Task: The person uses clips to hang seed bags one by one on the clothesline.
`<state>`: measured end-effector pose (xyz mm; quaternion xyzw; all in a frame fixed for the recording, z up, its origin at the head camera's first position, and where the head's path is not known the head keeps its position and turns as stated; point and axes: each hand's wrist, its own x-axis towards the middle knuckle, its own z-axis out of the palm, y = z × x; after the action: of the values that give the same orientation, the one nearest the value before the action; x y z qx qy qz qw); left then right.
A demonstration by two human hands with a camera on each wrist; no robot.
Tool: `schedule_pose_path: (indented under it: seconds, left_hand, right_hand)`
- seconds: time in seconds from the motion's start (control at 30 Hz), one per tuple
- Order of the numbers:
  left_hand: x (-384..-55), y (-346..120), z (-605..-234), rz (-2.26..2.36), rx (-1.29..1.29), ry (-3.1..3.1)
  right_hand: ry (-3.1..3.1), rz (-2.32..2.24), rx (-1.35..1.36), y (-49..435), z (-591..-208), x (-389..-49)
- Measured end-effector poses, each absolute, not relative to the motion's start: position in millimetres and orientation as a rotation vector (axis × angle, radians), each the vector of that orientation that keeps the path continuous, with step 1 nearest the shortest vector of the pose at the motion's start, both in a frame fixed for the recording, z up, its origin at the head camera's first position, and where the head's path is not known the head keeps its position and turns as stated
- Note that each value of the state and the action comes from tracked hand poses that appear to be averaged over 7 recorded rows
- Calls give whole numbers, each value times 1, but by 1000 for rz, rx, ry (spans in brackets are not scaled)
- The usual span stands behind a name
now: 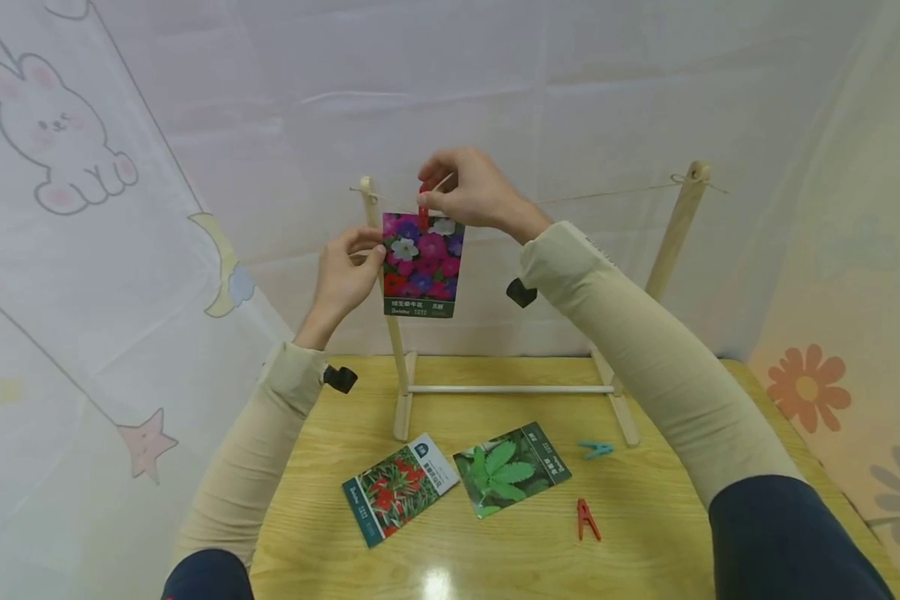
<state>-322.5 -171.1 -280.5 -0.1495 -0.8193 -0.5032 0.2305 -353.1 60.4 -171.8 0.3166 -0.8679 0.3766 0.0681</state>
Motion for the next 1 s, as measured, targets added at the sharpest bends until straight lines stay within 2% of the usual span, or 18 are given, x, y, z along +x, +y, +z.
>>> schedule_pose_path:
  seconds: [0.47, 1.0]
  left_hand:
    - [-318, -182, -283, -1439, -397, -2248]
    - [-310, -190, -292, -1363, -417, -2305]
  right_hand:
    - [-2562, 1190, 948, 59, -176, -349]
    - [-2485, 1191, 1000, 87, -191, -331]
